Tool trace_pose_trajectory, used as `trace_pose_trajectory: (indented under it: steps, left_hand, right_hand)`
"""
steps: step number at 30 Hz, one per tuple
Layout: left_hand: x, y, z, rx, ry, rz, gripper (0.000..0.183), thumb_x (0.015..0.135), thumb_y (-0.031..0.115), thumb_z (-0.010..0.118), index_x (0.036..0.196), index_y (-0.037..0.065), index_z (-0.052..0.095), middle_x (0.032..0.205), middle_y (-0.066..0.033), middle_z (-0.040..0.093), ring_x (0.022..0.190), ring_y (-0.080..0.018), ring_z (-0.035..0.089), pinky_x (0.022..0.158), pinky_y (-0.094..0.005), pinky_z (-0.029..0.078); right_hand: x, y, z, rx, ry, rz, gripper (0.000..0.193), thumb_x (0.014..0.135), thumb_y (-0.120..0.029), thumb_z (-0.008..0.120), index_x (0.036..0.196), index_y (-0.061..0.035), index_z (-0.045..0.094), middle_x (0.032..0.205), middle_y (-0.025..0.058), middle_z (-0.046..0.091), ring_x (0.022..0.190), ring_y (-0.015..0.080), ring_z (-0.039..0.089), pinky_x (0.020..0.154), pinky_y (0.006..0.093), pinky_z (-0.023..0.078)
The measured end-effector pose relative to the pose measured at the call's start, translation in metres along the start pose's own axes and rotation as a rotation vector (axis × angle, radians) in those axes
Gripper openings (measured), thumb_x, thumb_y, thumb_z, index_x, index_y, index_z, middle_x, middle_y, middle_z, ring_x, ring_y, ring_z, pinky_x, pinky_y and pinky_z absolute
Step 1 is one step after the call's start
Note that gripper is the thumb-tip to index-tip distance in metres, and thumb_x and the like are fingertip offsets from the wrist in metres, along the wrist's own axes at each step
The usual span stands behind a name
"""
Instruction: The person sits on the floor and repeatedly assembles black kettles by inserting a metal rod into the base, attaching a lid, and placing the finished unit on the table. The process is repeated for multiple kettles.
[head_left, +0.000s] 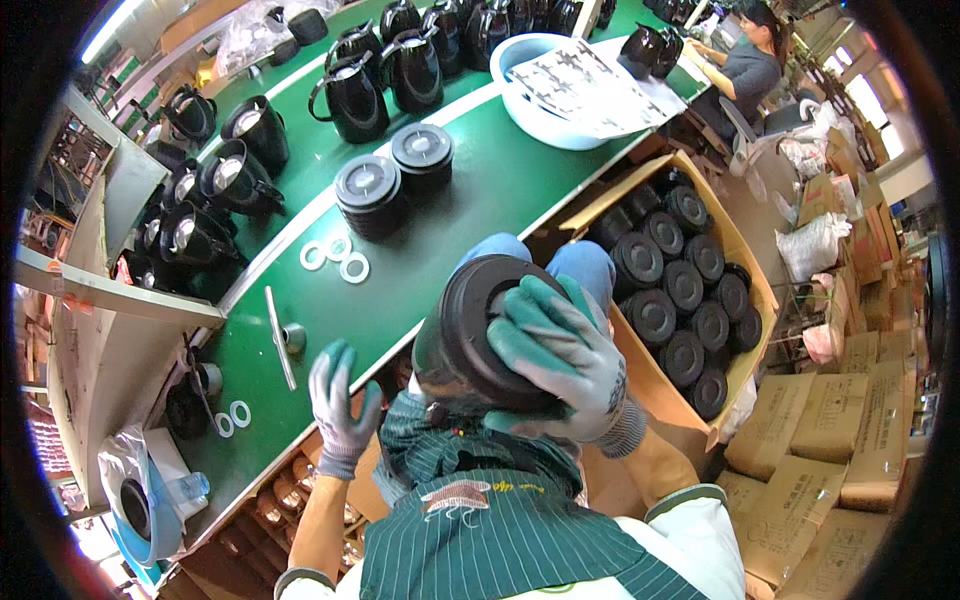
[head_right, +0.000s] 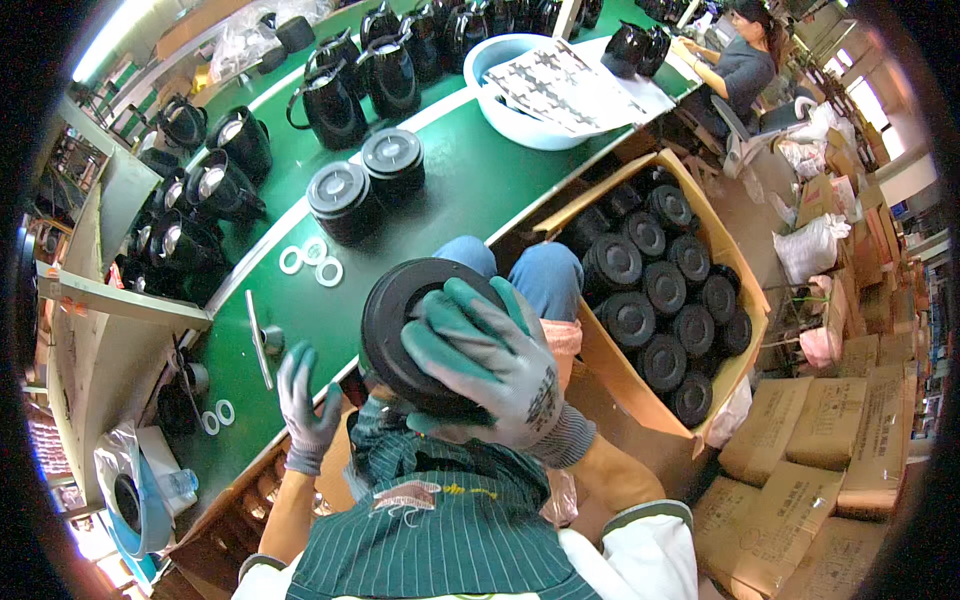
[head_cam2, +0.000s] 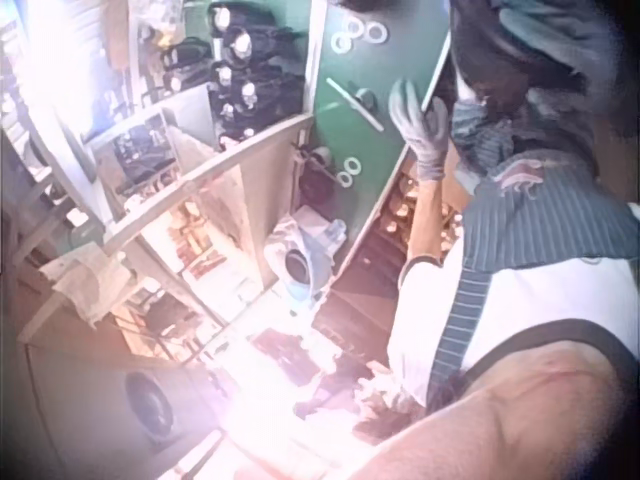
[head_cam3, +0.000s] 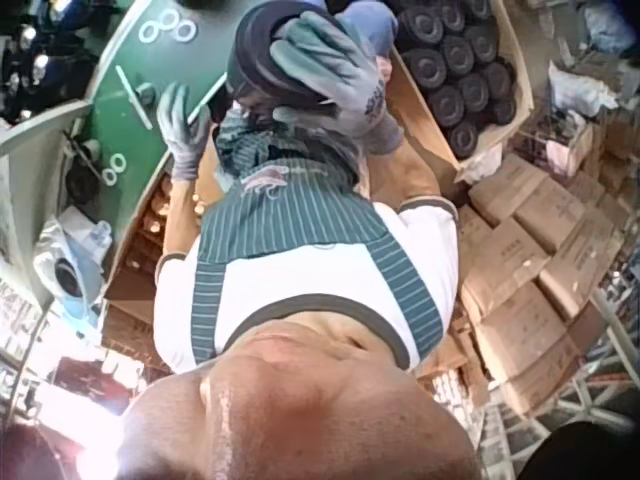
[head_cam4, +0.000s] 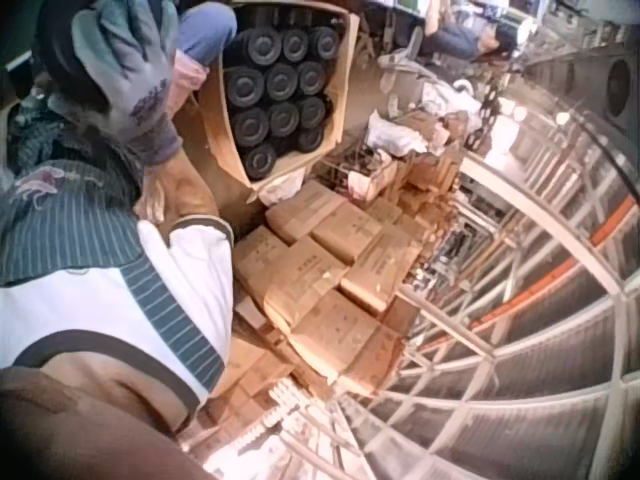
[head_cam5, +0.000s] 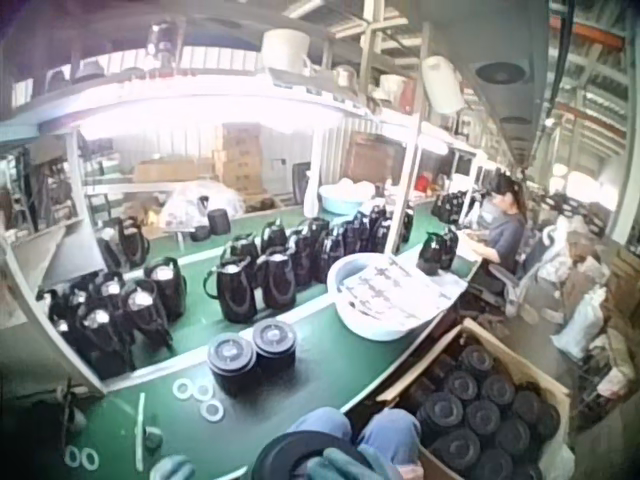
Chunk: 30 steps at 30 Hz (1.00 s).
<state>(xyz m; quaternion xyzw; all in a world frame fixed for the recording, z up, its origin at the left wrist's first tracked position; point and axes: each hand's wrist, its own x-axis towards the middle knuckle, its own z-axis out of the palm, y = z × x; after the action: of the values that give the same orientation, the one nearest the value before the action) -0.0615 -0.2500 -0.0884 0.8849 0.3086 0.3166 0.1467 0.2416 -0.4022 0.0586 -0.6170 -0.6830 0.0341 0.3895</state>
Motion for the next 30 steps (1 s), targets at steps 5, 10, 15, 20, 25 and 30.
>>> trace_pose_trajectory:
  steps: [5, 10, 15, 20, 25, 30]
  left_hand:
    - [-0.027, -0.005, -0.001, -0.335, 0.033, 0.105, 0.096, 0.089, 0.071, 0.062, 0.149, -0.003, 0.045, 0.154, -0.0401, 0.037, 0.138, -0.0576, 0.044, 0.116, -0.0593, 0.039]
    - [0.002, 0.024, 0.005, -0.850, 0.246, -0.215, 0.117, 0.065, 0.049, 0.097, 0.157, 0.014, 0.033, 0.152, -0.0327, 0.040, 0.137, -0.0505, 0.048, 0.115, -0.0558, 0.042]
    - [0.102, -0.008, -0.050, -0.238, 0.325, 0.175, 0.092, 0.056, 0.032, 0.104, 0.128, 0.012, 0.051, 0.138, -0.0287, 0.055, 0.122, -0.0475, 0.062, 0.102, -0.0552, 0.053]
    - [0.197, -0.032, -0.083, -0.096, 0.134, 0.162, 0.093, 0.056, 0.039, 0.103, 0.130, 0.009, 0.057, 0.137, -0.0273, 0.057, 0.127, -0.0420, 0.060, 0.104, -0.0501, 0.052]
    - [0.319, -0.101, -0.059, 0.111, 0.561, 0.074, 0.082, 0.062, 0.025, 0.099, 0.132, 0.007, 0.060, 0.132, -0.0161, 0.061, 0.121, -0.0298, 0.063, 0.102, -0.0421, 0.053]
    - [0.501, -0.196, -0.012, 0.392, 0.672, -0.150, 0.069, 0.070, 0.030, 0.094, 0.131, 0.019, 0.064, 0.125, -0.0181, 0.059, 0.112, -0.0368, 0.064, 0.096, -0.0454, 0.054]
  right_hand:
    - [0.012, 0.028, 0.057, 0.977, 0.374, 0.627, 0.054, 0.097, -0.023, 0.076, 0.139, 0.0074, 0.062, 0.129, 0.0120, 0.070, 0.115, 0.0172, 0.065, 0.101, 0.0315, 0.052]
    - [0.002, 0.076, 0.131, 1.206, 0.252, 0.714, 0.040, 0.111, -0.034, 0.053, 0.120, 0.0026, 0.068, 0.116, 0.0062, 0.073, 0.102, 0.0132, 0.068, 0.089, 0.0296, 0.059]
    - [0.047, 0.098, 0.176, 1.391, 0.351, 0.931, 0.040, 0.111, -0.040, 0.051, 0.123, -0.0040, 0.065, 0.111, 0.0035, 0.070, 0.095, 0.0129, 0.069, 0.082, 0.0304, 0.057]
    - [0.091, 0.120, 0.166, 1.503, 0.196, 0.803, 0.053, 0.113, -0.039, 0.047, 0.147, 0.0009, 0.052, 0.134, 0.0087, 0.066, 0.118, 0.0154, 0.067, 0.100, 0.0316, 0.055]
    - [0.131, 0.121, 0.134, 1.496, 0.027, 0.614, 0.067, 0.112, -0.046, 0.040, 0.159, 0.0012, 0.036, 0.151, 0.0193, 0.056, 0.139, 0.0323, 0.054, 0.117, 0.0489, 0.042]
    - [0.050, 0.159, 0.152, 1.601, 0.044, 0.782, 0.067, 0.111, -0.043, 0.042, 0.156, 0.0065, 0.038, 0.150, 0.0233, 0.055, 0.139, 0.0365, 0.054, 0.121, 0.0533, 0.037]
